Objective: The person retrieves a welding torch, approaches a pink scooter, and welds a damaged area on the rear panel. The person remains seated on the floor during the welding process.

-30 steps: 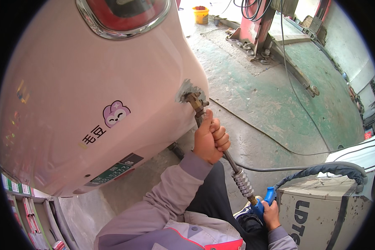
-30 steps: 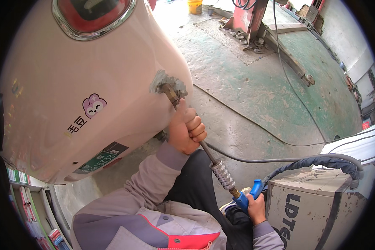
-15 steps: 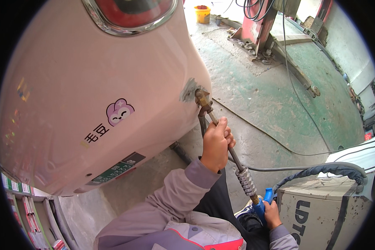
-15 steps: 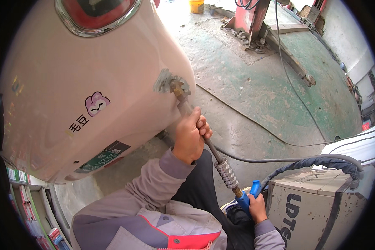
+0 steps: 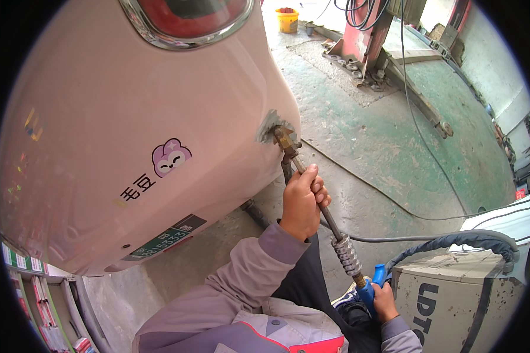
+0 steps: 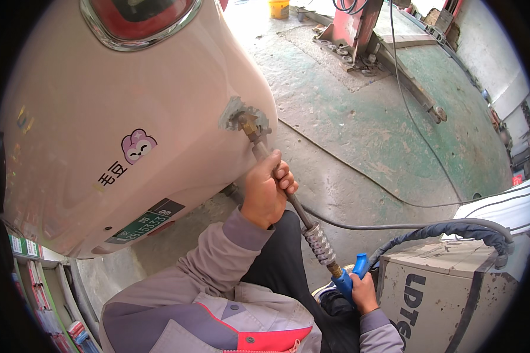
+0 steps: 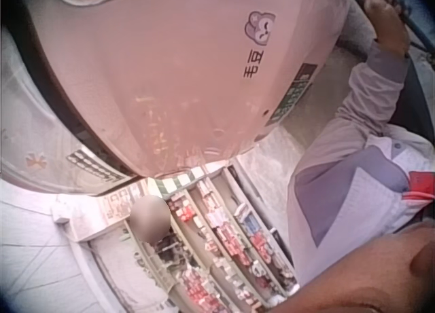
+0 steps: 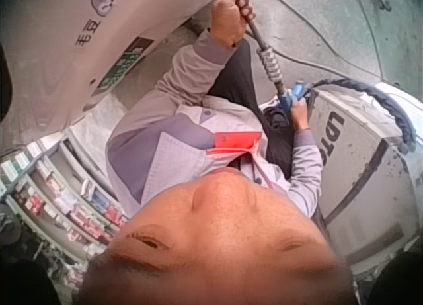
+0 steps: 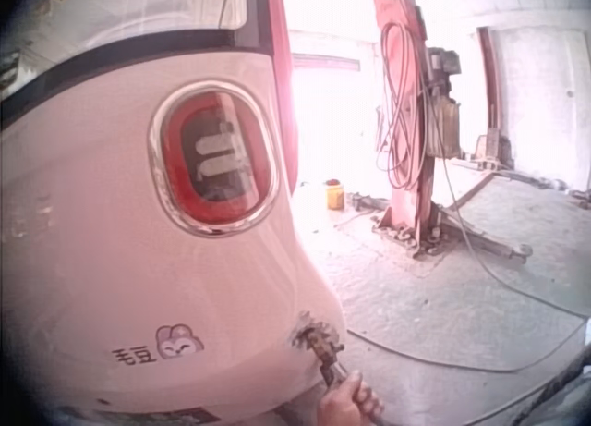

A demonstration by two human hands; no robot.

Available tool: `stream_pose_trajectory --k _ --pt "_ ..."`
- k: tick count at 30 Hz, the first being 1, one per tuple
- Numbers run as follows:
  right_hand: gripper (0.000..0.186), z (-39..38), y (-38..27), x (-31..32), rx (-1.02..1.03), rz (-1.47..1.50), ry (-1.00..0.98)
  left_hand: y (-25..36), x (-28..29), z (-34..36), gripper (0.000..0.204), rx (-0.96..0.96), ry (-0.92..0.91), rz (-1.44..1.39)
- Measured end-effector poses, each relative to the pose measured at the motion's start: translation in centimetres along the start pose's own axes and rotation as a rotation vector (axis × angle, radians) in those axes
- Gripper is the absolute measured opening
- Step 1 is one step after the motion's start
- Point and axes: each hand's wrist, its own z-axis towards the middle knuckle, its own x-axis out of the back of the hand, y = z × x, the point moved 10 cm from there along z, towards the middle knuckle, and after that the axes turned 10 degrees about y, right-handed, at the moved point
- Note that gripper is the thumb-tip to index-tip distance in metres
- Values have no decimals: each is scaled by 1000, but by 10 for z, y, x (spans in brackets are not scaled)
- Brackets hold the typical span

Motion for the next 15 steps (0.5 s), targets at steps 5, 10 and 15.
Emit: stream_pose_trajectory --k 5,10,15 --pt "46 2 7 -1 4 -9 -8 0 3 4 21 -86 -120 -18" --pt "47 2 12 -4 -61 34 -8 -73 14 -36 29 38 -129 192" --pt "48 -1 5 -4 16 -22 -22 -101 13 -49 40 284 -174 109"
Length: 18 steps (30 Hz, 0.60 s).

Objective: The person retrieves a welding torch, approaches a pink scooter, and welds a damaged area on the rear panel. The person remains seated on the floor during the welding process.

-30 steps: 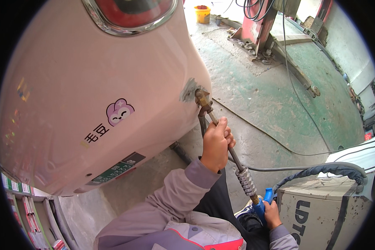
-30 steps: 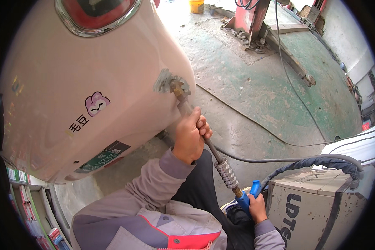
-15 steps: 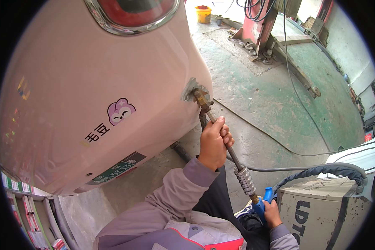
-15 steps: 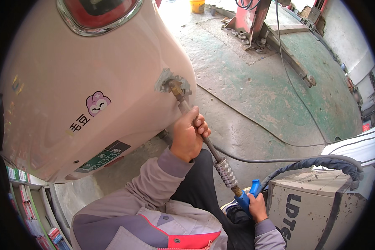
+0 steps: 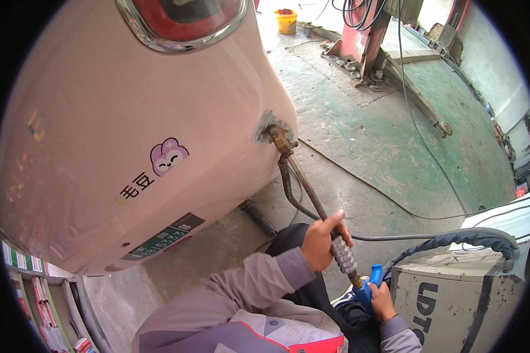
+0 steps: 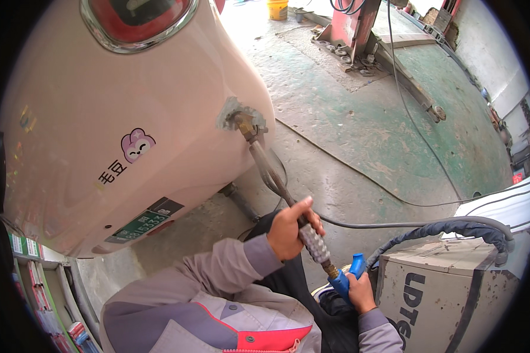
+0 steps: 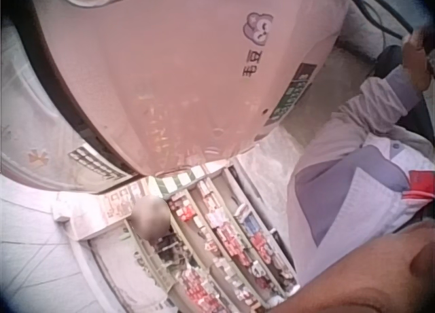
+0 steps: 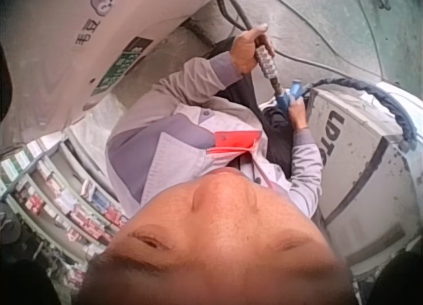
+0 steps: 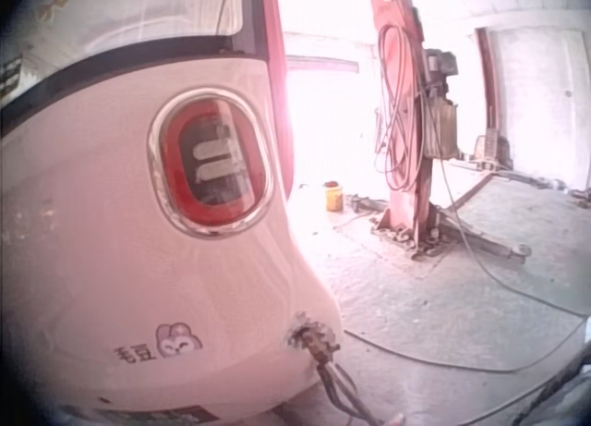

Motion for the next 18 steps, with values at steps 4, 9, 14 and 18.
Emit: stream_pose_trajectory --k 4,9,14,18 --pt "50 4 11 2 -43 73 0 66 -3 23 46 -60 -16 -111" --pt "51 5 2 5 162 -37 -8 22 -6 3 44 -244 51 123" --pt "50 6 5 11 3 3 18 -43 11 5 44 -90 64 -12" --pt "49 4 -7 9 0 16 16 4 5 2 41 -144 149 161"
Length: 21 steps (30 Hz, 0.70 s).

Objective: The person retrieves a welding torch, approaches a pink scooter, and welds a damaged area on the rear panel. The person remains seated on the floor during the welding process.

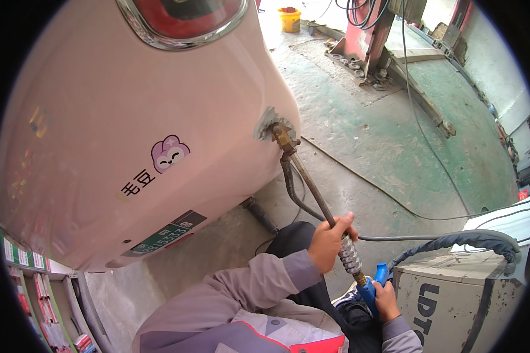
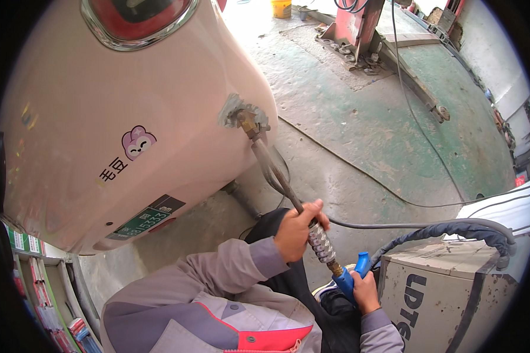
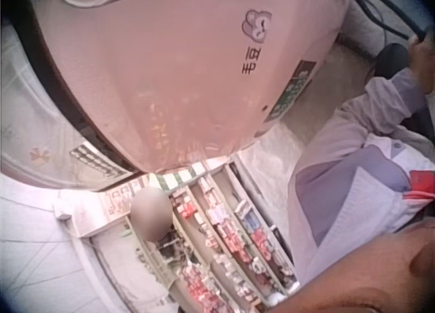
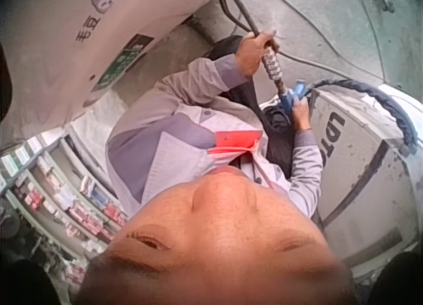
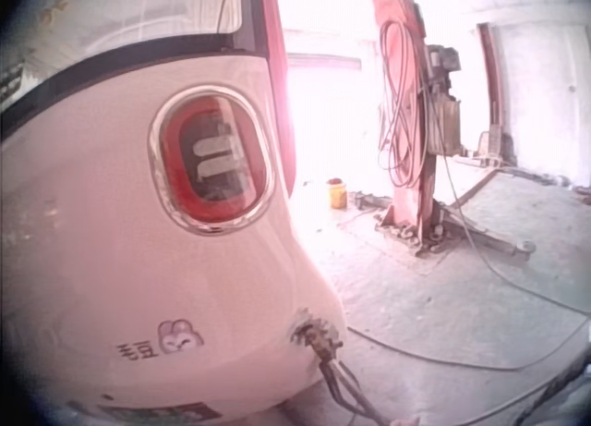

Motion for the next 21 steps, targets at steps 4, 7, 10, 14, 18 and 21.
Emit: stream_pose_trajectory --k 4,7,10,14,18,21 --pt "49 -4 4 4 -32 65 31 87 14 17 44 -271 161 -390" --pt "49 -3 9 9 -20 78 101 83 3 38 54 -59 -29 -332" --pt "50 -1 9 17 35 118 227 91 -31 33 66 108 -647 -593" --pt "49 -2 12 14 35 66 188 90 -34 31 69 147 -738 -618" --pt "47 -4 10 3 -19 62 76 81 2 41 64 14 -36 -362" --pt "46 -5 5 -8 -42 79 -37 89 11 29 59 -83 228 -297"
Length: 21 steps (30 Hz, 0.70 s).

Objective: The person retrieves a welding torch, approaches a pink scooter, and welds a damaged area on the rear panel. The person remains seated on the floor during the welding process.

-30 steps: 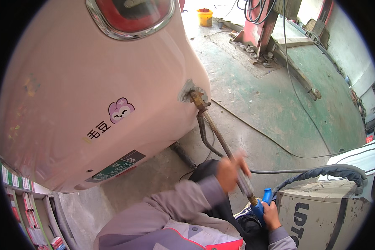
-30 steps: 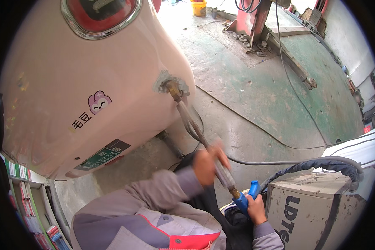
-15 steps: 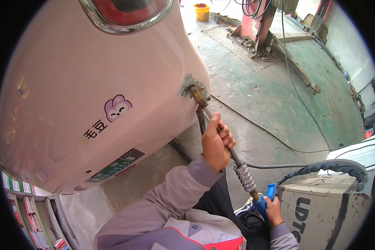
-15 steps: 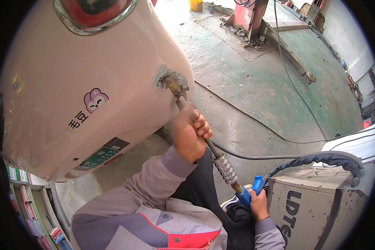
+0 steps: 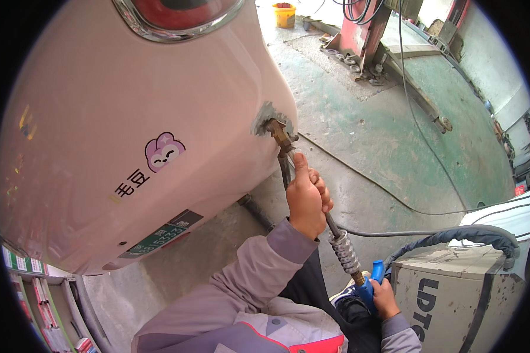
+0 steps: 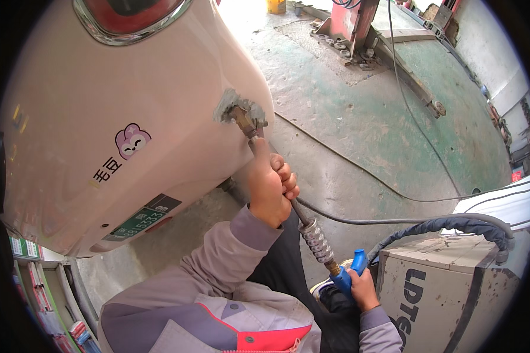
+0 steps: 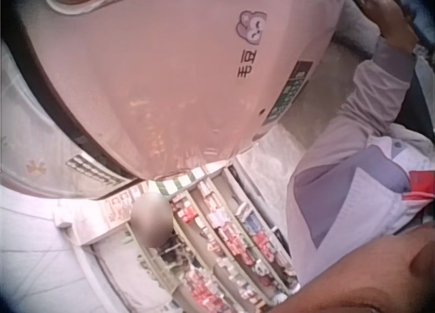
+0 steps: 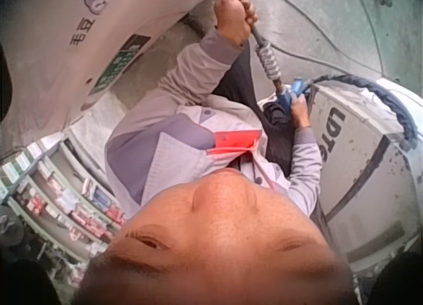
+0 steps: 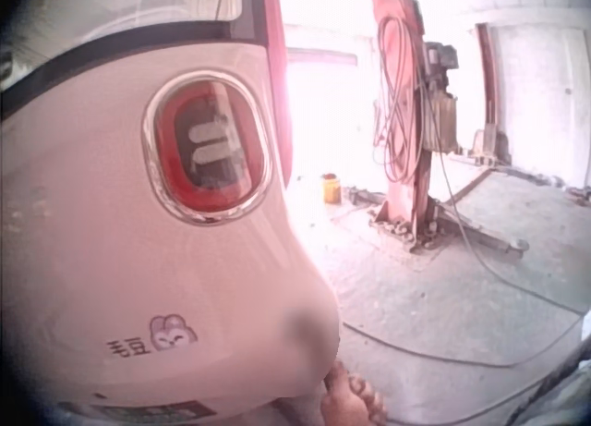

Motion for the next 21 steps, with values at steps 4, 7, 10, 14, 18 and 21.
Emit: stream_pose_trajectory --k 4,7,10,14,18,21 --pt "47 1 3 3 -35 -35 32 -7 -1 3 65 76 -12 -36" --pt "48 3 4 8 -25 -6 88 -13 -28 3 70 301 -477 -274" --pt "50 0 3 5 10 -10 86 -3 -46 -18 75 421 -1001 -368" --pt "50 0 9 1 32 -24 70 -11 -36 -2 73 354 -768 -303" --pt "50 8 33 -17 1 29 -66 -12 6 9 67 98 -56 -22" --pt "50 15 39 -25 60 27 -112 -3 9 -2 52 -50 123 24"
